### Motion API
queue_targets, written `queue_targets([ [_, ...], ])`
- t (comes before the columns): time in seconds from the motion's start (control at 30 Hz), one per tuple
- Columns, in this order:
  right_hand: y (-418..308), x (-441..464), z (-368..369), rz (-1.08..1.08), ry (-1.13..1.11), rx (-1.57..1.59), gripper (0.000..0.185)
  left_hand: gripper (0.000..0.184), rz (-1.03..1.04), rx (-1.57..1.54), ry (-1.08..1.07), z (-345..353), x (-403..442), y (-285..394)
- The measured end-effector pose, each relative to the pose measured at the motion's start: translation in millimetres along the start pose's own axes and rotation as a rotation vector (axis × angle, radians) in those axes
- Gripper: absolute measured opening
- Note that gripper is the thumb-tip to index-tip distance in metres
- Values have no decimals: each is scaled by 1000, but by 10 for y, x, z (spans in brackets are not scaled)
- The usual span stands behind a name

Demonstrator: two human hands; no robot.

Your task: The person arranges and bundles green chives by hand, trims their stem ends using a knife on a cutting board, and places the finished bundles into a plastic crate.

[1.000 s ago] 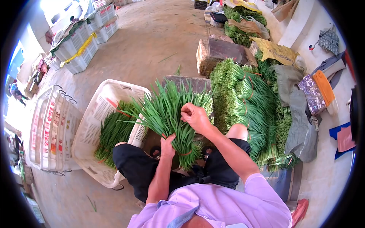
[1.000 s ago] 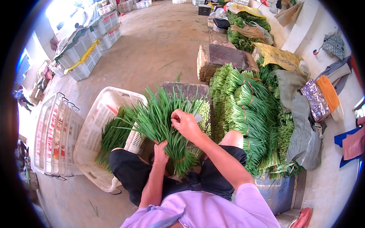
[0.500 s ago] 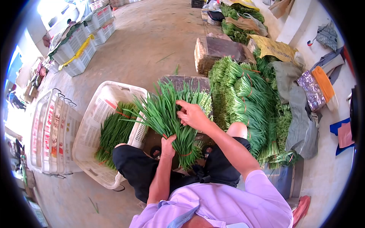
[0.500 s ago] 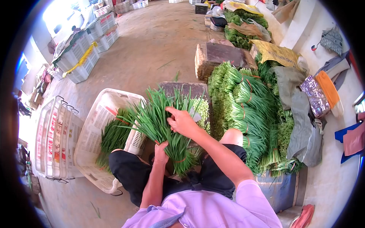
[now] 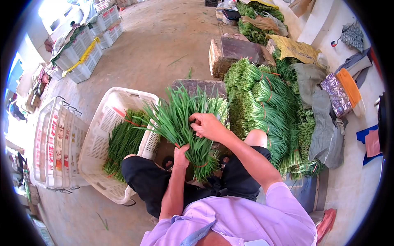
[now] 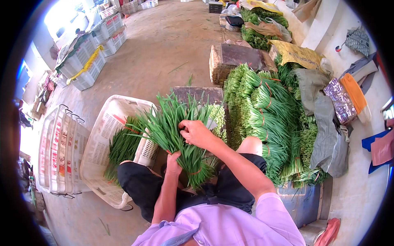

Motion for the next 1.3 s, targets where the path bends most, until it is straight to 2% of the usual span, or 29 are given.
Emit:
queue_targets([
  [0.13, 22, -41, 3, -21, -4, -78, 26, 49, -22, -33, 14, -1, 4, -2],
  [0.23, 82, -41, 32, -93, -9, -230, 30, 51, -26, -34, -11, -9, 24, -25],
  [0.3, 54, -49, 60, -247, 41, -409, 27, 51, -35, -27, -23, -15, 25, -28],
  [0.47, 190, -101, 275, -326, 94, -659, 22, 49, -76, -21, 5, -30, 15, -75],
  [0.53, 194, -135, 360, -350, 114, -703, 23, 48, -50, 51, -150, -3, -19, -86],
  [0.57, 221, -136, 402, -311, 103, -745, 22, 41, -59, 118, -81, -45, -24, -109],
  [0.6, 214, -124, 404, -275, 97, -790, 21, 41, -58, 118, -83, 12, -5, -80],
  [0.67, 215, -128, 435, -237, 30, -811, 23, 33, -77, 71, 98, 16, -36, -46],
  [0.73, 174, -146, 380, -387, 144, -565, 25, 29, -47, 70, 114, 41, -55, -13],
  [0.8, 138, -154, 263, -425, 186, -554, 28, 31, 20, -34, 148, 52, -20, 31],
  [0.87, 150, -147, 192, -196, 120, -339, 28, 33, 42, -38, 155, 19, -38, 62],
  [0.93, 156, -128, 172, -236, 110, -350, 27, 34, 58, -37, 151, 8, -19, 63],
  [1.0, 258, -131, 133, -30, 65, -121, 25, 36, 30, -27, 137, 9, 0, 50],
  [1.07, 245, -114, 101, -53, 49, -141, 25, 34, 45, -36, 145, 28, 4, 25],
  [1.13, 165, -132, 89, 63, 35, 0, 23, 33, 65, -46, 160, 53, -14, 36],
  [1.3, -102, -61, 159, 55, 53, 113, 22, 30, 30, -7, 193, 36, -4, 32],
])
Point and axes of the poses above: each hand's wrist, its own x-axis towards the middle knuckle, its own z-axis out of the palm, y = z × x, the point moved 4 cm from there along x, towards the middle knuckle, and after that the axes turned 2 degrees about -z, right-handed, at the moved point
